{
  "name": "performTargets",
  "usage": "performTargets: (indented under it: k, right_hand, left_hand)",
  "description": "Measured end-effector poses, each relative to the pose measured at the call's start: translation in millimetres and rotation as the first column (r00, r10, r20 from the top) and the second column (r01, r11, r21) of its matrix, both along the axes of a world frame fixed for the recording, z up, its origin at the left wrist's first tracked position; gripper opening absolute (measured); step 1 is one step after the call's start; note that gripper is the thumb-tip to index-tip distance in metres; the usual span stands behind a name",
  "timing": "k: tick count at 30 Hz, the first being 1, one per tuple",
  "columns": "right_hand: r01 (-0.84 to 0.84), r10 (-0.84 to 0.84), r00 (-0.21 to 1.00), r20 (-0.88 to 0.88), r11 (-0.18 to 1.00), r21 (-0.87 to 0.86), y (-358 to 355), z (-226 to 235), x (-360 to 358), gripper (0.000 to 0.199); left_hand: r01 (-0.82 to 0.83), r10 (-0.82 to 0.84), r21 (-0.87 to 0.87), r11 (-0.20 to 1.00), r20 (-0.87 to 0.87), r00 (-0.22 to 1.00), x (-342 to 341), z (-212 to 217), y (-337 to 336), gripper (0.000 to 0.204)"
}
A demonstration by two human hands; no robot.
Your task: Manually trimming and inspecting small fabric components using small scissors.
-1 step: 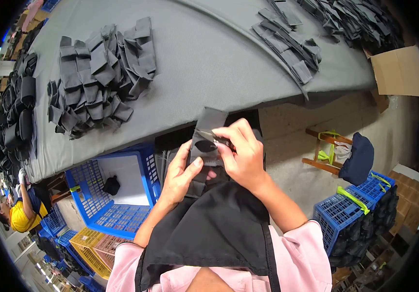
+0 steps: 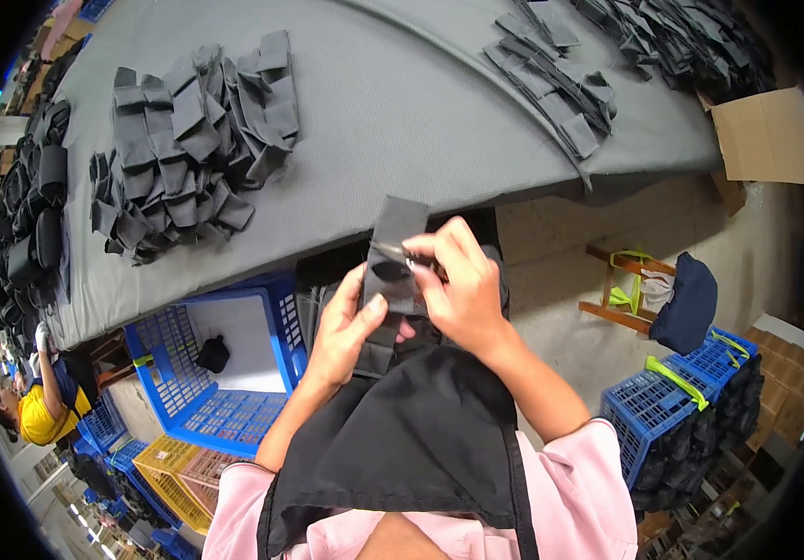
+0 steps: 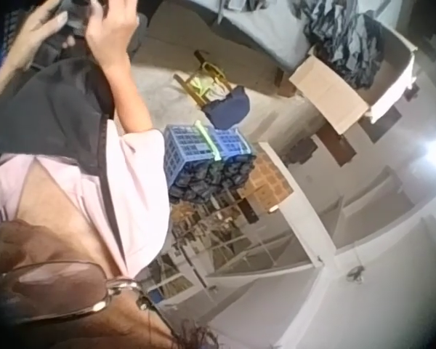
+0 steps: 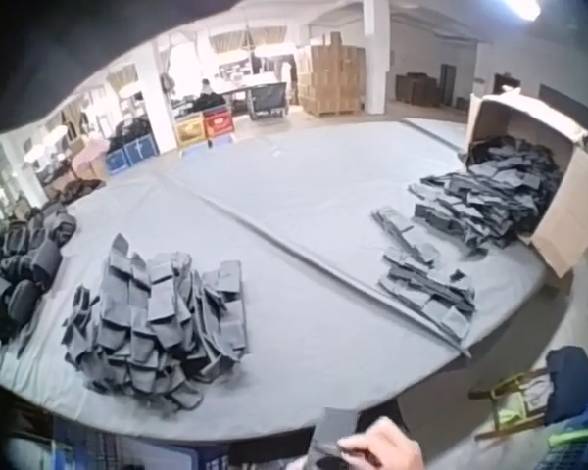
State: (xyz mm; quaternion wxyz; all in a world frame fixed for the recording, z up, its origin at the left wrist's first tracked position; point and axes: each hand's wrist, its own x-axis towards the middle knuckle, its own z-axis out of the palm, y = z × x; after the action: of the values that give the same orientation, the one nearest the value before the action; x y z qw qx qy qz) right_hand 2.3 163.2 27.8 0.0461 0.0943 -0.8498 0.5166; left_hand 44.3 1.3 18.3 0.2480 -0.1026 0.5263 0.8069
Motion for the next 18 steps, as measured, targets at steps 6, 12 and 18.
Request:
performTargets:
  k: [6,12,18]
  right_hand:
    - [0.168,-0.084,0.965,0.249,0.925,-0.341,3.6,1.6,-0.8,0.014]
    - [-0.179,0.172,0.96,0.219,0.984,0.012,9.1,3.7,43.3,0.023]
    - [-0.254,0.232,0.957,0.172,0.96,0.12,10.2,4.3,50.4,0.024]
  left_hand:
    - [-0.205,0.173,0.21,0.956,0.161,0.972,-23.6,-0.5,-10.5,0.045]
    - [-0.277,0.208,0.303,0.912,0.241,0.948,-37.1,-11.3,-24.3,0.037]
    - [-0.274,0.218,0.294,0.916,0.21,0.953,-46.6,-10.4,-21.8,0.033]
